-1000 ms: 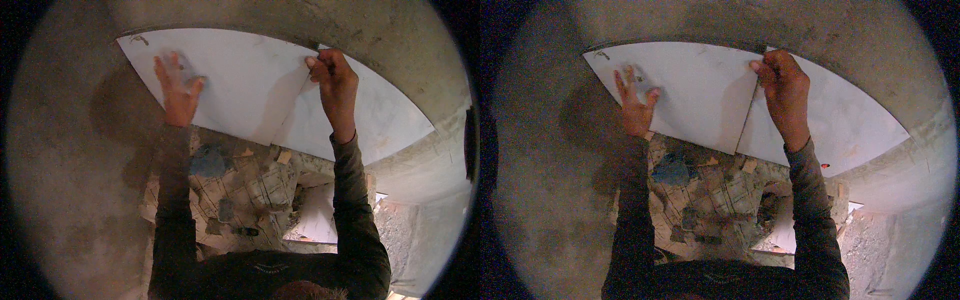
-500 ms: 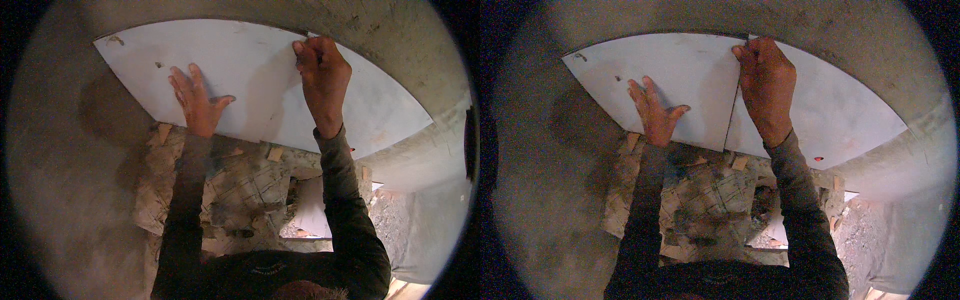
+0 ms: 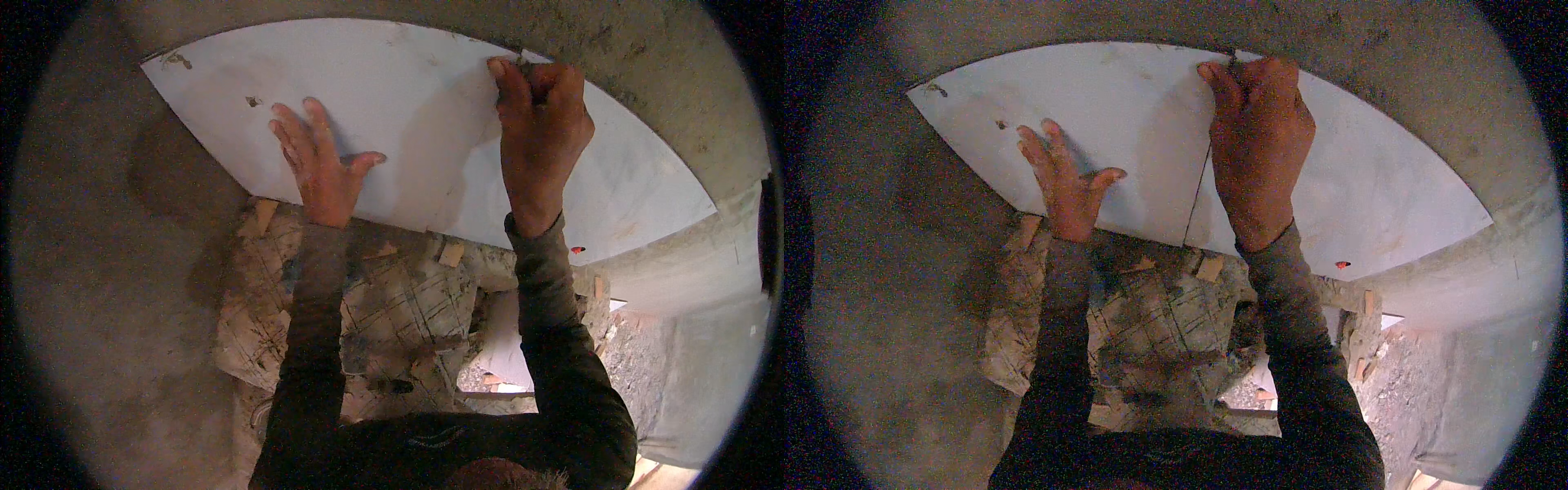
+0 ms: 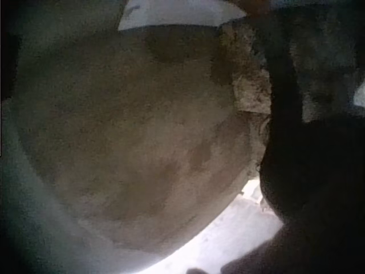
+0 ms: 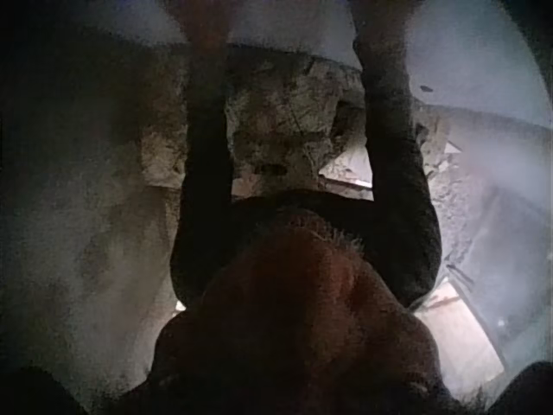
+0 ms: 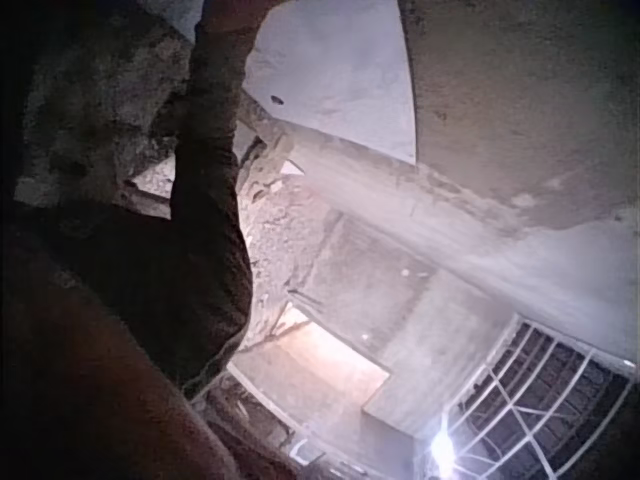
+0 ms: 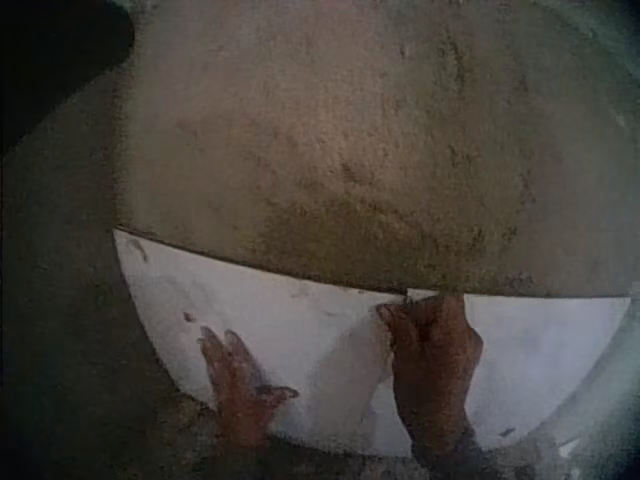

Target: The person applies mortar to a wall using a trowel and then presses a tile onto the surface.

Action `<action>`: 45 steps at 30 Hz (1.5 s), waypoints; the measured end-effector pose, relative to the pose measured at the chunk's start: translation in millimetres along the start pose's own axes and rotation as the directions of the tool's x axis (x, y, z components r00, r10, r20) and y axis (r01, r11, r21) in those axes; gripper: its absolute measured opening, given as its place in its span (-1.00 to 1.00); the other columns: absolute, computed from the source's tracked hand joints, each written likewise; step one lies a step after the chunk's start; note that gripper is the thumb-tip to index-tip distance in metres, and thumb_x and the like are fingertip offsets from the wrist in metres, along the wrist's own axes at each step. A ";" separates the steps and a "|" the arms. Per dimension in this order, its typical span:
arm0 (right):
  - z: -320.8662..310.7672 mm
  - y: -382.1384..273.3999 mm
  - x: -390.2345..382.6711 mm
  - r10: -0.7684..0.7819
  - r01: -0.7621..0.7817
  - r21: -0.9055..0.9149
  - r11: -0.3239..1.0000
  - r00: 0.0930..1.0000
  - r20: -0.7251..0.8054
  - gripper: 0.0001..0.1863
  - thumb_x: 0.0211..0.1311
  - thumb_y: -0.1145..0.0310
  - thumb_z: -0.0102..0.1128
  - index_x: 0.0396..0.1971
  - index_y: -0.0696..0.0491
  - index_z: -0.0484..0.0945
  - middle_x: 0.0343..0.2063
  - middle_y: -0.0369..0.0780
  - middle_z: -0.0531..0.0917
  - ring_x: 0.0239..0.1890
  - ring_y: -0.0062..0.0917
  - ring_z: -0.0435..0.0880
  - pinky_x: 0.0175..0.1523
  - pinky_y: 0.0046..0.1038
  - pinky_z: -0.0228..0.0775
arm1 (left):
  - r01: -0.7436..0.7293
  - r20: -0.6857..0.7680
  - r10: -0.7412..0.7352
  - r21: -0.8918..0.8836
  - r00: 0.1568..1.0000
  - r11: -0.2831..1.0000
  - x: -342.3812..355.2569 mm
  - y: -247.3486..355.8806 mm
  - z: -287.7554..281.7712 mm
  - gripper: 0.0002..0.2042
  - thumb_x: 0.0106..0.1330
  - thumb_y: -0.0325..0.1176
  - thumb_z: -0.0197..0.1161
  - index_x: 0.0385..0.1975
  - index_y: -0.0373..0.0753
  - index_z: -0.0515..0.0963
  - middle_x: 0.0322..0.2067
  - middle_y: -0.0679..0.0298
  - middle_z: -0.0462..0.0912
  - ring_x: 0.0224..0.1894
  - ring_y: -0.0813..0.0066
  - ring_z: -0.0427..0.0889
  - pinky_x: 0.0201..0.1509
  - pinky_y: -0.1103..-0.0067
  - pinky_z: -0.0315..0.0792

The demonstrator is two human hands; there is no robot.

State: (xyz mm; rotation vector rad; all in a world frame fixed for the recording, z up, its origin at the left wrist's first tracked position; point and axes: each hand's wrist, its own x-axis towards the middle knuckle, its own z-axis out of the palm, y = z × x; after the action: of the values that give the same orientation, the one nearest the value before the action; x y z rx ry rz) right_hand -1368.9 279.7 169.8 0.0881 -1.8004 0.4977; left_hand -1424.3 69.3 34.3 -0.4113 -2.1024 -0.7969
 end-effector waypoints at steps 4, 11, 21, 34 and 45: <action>2.9 -4.7 3.0 -0.003 0.003 -0.048 0.999 1.000 -0.004 -0.67 0.08 0.29 0.43 -0.44 0.06 0.38 -0.62 -0.19 0.56 -0.55 -0.26 0.58 -0.47 -0.32 0.40 | 0.039 -0.043 -0.042 -0.060 0.998 0.997 7.6 0.4 6.2 0.15 -0.11 -0.04 0.54 0.46 -0.13 -0.10 0.40 -0.36 -0.31 0.40 -0.53 -0.26 0.42 -0.09 -0.11; 6.2 -11.4 10.8 -0.278 0.272 -0.186 0.944 0.960 -0.009 -0.70 0.16 0.25 0.39 -0.48 0.07 0.44 -0.68 -0.17 0.50 -0.65 -0.42 0.48 -0.48 -0.38 0.36 | 0.042 -0.059 -0.044 -0.043 0.997 0.998 10.7 -14.6 -0.9 0.17 -0.12 -0.01 0.53 0.46 -0.17 -0.12 0.40 -0.35 -0.34 0.40 -0.52 -0.28 0.43 -0.08 -0.16; -5.8 -12.4 4.4 0.036 -0.026 -0.084 0.996 0.993 0.112 -0.78 0.19 0.28 0.37 -0.40 0.06 0.51 -0.49 -0.16 0.62 -0.45 -0.37 0.62 -0.32 -0.38 0.47 | 0.174 0.034 -0.172 -0.086 0.985 0.981 9.8 9.5 -5.9 0.15 -0.11 -0.09 0.54 0.47 -0.12 -0.12 0.43 -0.24 -0.42 0.41 -0.53 -0.32 0.31 -0.25 -0.01; 88.6 -80.9 -24.0 -0.719 0.589 0.440 0.678 0.654 0.234 -0.88 0.32 0.40 0.12 -0.24 0.13 0.51 -0.45 -0.16 0.57 -0.47 -0.40 0.56 -0.45 -0.45 0.38 | 0.123 0.009 -0.122 -0.057 0.992 0.991 19.7 -5.9 -10.5 0.05 -0.05 -0.17 0.51 0.46 -0.01 -0.03 0.46 -0.13 -0.35 0.42 -0.50 -0.34 0.26 -0.34 -0.06; 138.4 -78.6 -9.0 -0.638 0.620 0.188 0.762 0.768 0.054 -0.85 0.36 0.30 0.10 -0.28 0.02 0.60 -0.40 -0.20 0.66 -0.44 -0.35 0.65 -0.35 -0.40 0.50 | 0.279 -0.165 -0.442 -0.573 0.882 0.771 -49.9 -76.2 9.2 -0.39 0.27 -0.43 0.22 0.34 -0.26 0.20 0.32 -0.09 0.16 0.37 -0.06 0.13 0.37 0.19 0.13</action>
State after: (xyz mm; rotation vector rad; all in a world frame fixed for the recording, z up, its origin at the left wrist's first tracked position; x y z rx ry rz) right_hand -1466.8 154.7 155.9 0.8302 -1.7059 0.1419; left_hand -1440.7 18.1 -39.9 -0.1482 -1.6694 -1.5968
